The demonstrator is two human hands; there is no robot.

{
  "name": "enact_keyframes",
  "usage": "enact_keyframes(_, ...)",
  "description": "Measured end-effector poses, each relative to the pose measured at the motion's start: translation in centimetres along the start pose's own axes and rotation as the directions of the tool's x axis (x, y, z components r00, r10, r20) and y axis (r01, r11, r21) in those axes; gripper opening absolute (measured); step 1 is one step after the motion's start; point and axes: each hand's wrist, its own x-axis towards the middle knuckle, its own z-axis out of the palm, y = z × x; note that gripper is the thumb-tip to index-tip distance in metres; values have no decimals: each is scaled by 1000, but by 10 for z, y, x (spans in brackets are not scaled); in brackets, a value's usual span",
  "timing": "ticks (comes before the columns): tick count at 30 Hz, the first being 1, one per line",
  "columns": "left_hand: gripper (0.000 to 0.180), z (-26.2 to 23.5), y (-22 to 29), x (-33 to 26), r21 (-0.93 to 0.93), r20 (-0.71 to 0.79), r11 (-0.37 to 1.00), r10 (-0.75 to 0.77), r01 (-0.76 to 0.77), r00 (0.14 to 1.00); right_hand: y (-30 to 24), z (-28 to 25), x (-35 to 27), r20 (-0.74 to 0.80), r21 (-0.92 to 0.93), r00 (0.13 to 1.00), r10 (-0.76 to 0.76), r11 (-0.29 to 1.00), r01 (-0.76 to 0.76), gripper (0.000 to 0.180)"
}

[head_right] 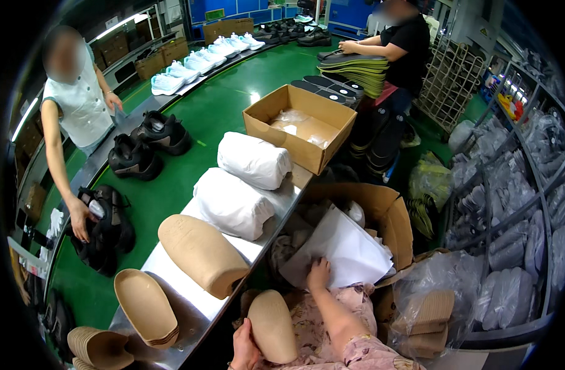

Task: The person wraps individual tan shoe components in white protective paper by hand and places them into a cardboard box on a manufacturing workstation.

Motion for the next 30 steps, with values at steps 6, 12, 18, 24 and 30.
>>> enact_keyframes(6, 34, 5, -5, 8, 55, 30, 998, 38, -40, 999, 38, -17, 43, 337, 696, 884, 324, 546, -466, 19)
enact_keyframes(12, 29, 27, 4, 8, 175, 117, 981, 65, -85, 991, 43, -97, 31, 444, 895, 818, 366, -134, -425, 46)
enact_keyframes(18, 21, 68, 5, 1, 292, 295, 916, 186, -274, 937, 81, -119, 19, 154, 952, 980, 127, 247, -182, 24)
enact_keyframes(24, 20, 93, -4, 1, 278, 406, 875, 268, -397, 874, 67, -152, 37, 86, 964, 992, 97, 245, -107, 17)
enact_keyframes(30, 18, 92, -5, 3, 313, 432, 825, 317, -470, 844, 54, -190, 45, -272, 841, 960, -70, 468, 272, 20)
